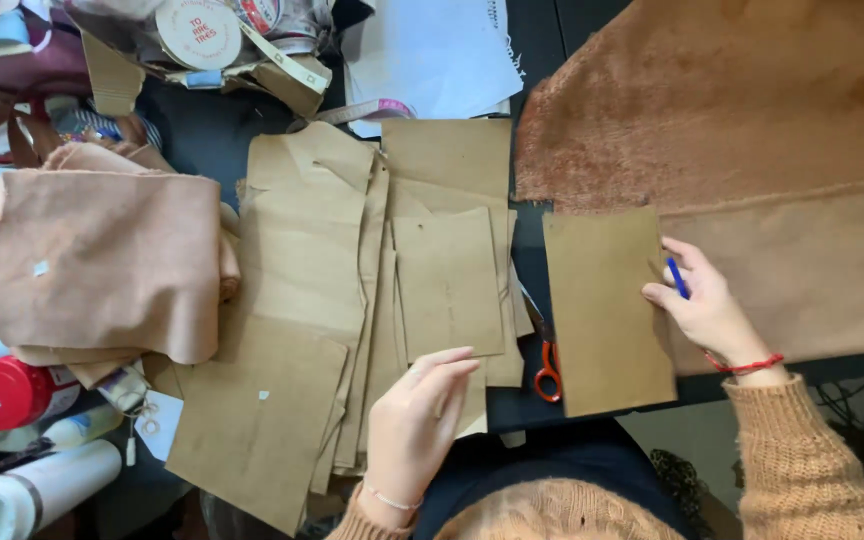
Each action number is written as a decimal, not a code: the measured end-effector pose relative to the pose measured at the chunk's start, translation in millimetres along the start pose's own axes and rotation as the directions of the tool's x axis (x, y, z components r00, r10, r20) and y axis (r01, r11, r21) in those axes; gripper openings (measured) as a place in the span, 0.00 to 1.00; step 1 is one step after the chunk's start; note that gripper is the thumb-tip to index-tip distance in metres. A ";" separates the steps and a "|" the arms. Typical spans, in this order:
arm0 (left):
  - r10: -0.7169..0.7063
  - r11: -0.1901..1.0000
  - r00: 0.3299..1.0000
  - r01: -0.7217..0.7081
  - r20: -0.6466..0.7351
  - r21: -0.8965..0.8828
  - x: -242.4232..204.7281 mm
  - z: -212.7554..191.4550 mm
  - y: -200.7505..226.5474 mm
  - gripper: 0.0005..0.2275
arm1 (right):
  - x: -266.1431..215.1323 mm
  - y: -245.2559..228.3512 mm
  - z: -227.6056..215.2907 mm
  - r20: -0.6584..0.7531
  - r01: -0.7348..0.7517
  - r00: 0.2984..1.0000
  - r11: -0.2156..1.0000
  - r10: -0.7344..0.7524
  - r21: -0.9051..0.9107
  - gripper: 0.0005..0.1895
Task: The person sorts through a stack of brown paper patterns on a cluttered work table, picking up and examining individual pieces. They then place a selected pattern onto a large piece of brown fabric and use a blue pen to mark the fabric along the pattern's edge.
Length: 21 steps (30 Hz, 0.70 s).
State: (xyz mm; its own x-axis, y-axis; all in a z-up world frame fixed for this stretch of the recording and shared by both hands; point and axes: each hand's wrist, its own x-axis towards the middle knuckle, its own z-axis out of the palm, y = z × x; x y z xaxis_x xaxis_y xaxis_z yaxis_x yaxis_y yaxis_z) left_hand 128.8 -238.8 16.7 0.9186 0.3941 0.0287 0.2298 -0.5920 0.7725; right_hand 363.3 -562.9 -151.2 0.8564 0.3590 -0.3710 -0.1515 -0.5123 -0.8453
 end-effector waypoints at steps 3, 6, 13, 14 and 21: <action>0.011 0.994 0.989 0.005 0.146 -0.111 -2.8 58.2 24.5 0.08 | 6.5 22.5 -24.6 -0.052 -0.094 0.995 0.976 0.085 -0.196 0.32; -0.079 0.983 0.974 0.111 0.213 -0.144 -19.4 130.5 34.3 0.08 | 8.8 32.1 -22.6 -0.025 -0.117 0.993 0.975 0.114 -0.191 0.35; -0.007 0.922 0.993 0.051 -0.115 0.383 -56.7 263.5 7.4 0.20 | 22.4 71.8 -39.9 0.023 0.138 0.990 0.981 -0.137 -0.133 0.31; -0.013 0.907 0.992 0.063 -0.122 0.417 -59.9 265.1 2.2 0.20 | 25.6 73.9 -39.1 0.019 0.146 0.989 0.978 -0.144 -0.147 0.31; 0.017 0.860 0.984 0.076 -0.176 0.505 -74.1 258.0 -23.2 0.17 | 34.2 93.4 -42.1 -0.019 0.104 0.993 0.958 -0.113 -0.267 0.32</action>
State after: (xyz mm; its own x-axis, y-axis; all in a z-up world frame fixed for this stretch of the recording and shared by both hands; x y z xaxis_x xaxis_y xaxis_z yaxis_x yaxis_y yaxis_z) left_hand 138.4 -435.7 -167.0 0.8516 0.5015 0.1525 0.4293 -0.8342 0.3461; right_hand 399.2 -631.3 -226.7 0.8772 0.4000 -0.2655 0.0759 -0.6616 -0.7460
